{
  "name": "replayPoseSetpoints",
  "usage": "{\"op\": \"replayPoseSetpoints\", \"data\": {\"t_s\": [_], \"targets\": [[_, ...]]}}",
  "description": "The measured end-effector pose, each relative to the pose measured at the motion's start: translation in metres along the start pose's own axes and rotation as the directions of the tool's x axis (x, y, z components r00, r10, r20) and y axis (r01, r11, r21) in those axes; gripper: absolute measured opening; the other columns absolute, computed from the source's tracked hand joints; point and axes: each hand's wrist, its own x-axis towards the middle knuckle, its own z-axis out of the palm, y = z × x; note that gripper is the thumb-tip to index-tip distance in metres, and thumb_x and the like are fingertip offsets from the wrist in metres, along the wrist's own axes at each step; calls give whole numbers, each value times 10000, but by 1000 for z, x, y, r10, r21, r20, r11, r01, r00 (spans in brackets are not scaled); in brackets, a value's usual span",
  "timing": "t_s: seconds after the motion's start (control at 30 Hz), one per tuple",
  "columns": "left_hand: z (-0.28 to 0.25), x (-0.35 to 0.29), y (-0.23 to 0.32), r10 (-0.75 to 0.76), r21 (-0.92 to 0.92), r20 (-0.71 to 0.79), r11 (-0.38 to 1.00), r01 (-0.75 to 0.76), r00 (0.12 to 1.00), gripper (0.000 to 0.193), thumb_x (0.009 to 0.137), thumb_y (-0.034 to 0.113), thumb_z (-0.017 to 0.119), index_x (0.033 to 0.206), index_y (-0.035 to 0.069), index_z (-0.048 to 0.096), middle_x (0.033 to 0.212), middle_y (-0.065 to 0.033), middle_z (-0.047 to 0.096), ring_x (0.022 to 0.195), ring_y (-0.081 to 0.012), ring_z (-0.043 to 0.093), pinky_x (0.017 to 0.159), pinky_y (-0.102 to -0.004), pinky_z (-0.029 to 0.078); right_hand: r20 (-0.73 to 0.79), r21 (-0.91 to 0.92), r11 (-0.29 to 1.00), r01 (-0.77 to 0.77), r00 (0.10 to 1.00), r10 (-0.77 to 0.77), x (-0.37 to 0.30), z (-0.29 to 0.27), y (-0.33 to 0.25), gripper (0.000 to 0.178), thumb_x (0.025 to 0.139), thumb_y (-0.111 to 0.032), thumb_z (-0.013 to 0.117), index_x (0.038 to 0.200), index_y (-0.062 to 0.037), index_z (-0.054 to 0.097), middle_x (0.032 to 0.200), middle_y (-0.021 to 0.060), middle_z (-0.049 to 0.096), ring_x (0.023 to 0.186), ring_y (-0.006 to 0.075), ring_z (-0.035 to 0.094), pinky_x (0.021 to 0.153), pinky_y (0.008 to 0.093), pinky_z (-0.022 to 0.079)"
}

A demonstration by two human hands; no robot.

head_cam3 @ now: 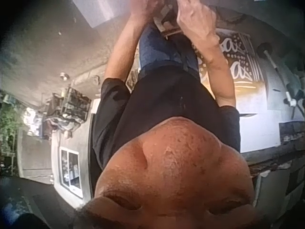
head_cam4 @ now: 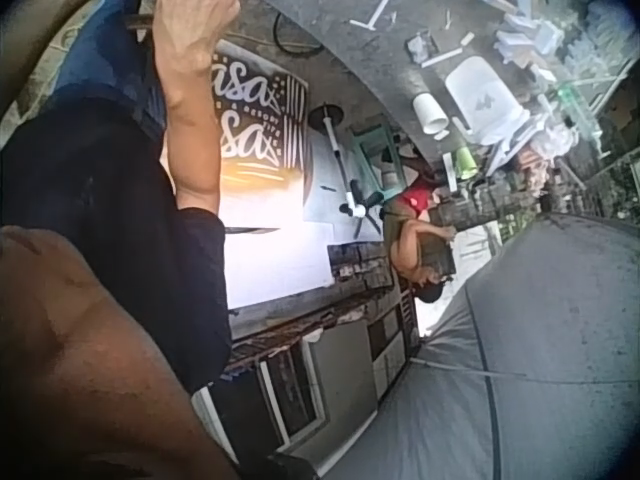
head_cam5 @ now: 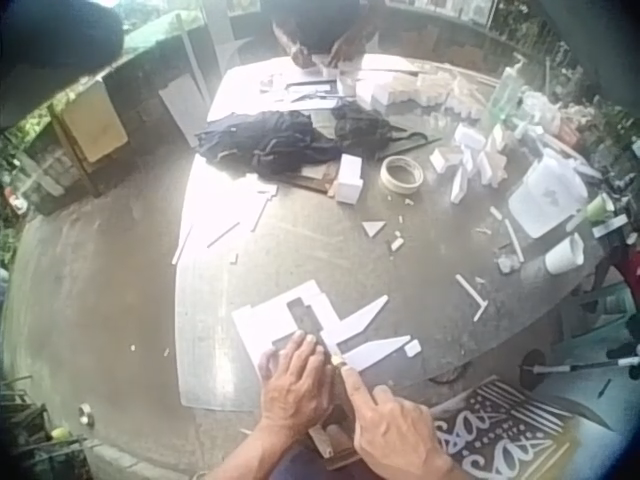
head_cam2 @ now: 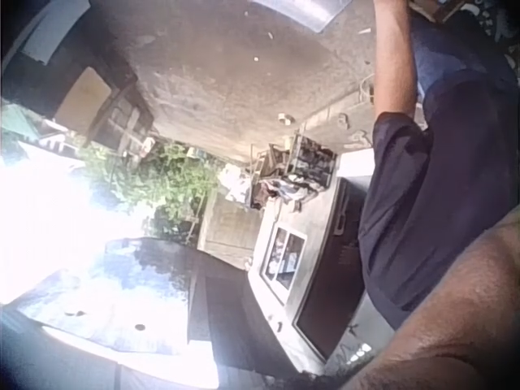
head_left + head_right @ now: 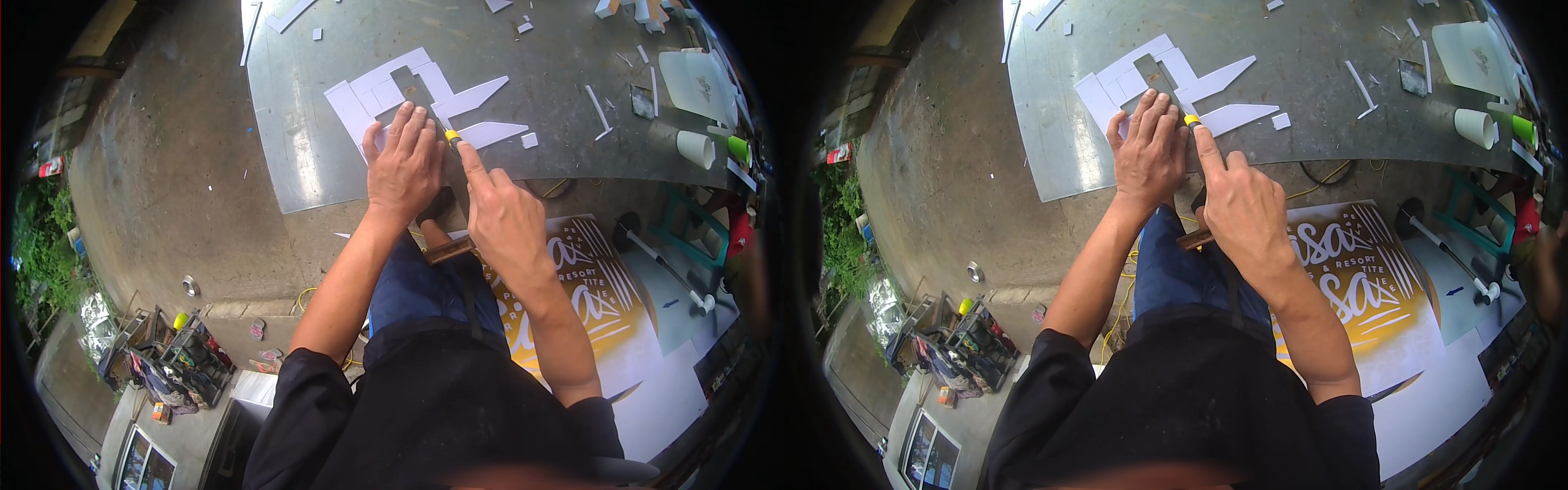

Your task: Cutting out a sign letter from foam board using a utility knife and square.

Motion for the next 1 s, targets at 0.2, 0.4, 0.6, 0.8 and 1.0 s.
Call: {"op": "replayPoseSetpoints", "data": {"t_s": [0.2, 0.4, 0.6, 0.8, 1.0], "targets": [[4, 0, -3, 16, -3, -16, 1000, -16, 1000, 298, 945, 256, 636, 1178, 73, 670, 1358, -78, 637, 1378, -221, 522, 1129, -512, 257, 10, -28, 999, -15, 1000, 15, -6, 2, 0, 843, 757, -106, 797, 1520, -90, 439, 916, 167, 649, 791, 367, 723, 679, 438, 597], [3, 0, -2, 14, -8, -21, 1000, -14, 1000, 293, 944, 248, 641, 1176, 73, 668, 1355, -79, 636, 1379, -224, 520, 1131, -512, 256, 7, -14, 1000, -8, 1000, 9, -11, 1, 2, 849, 759, -118, 808, 1522, -95, 437, 902, 169, 651, 775, 370, 722, 672, 442, 594], [1, -1, -2, 12, -4, -5, 1000, -12, 1000, 305, 933, 235, 661, 1193, 74, 667, 1354, -75, 637, 1383, -219, 520, 1143, -491, 248, -47, 61, 998, -2, 999, 5, -13, 1, 6, 755, 830, -140, 763, 1519, -115, 456, 878, 177, 646, 750, 383, 716, 645, 464, 581], [0, 0, 0, 9, -7, -3, 1000, -9, 1000, 321, 924, 219, 677, 1211, 76, 665, 1345, -73, 641, 1384, -213, 522, 1153, -466, 240, -177, 94, 996, -5, 984, 22, 10, -3, 3, 534, 964, -113, 608, 1491, -156, 528, 837, 160, 647, 735, 381, 671, 661, 479, 536], [1, 0, -2, 13, -2, -7, 1000, -13, 1000, 331, 927, 221, 673, 1224, 77, 663, 1342, -73, 641, 1381, -213, 524, 1151, -468, 240, -156, 93, 996, 0, 988, 14, 27, 4, 1, 516, 972, -128, 594, 1482, -161, 533, 851, 166, 675, 753, 397, 684, 677, 491, 549]]}}
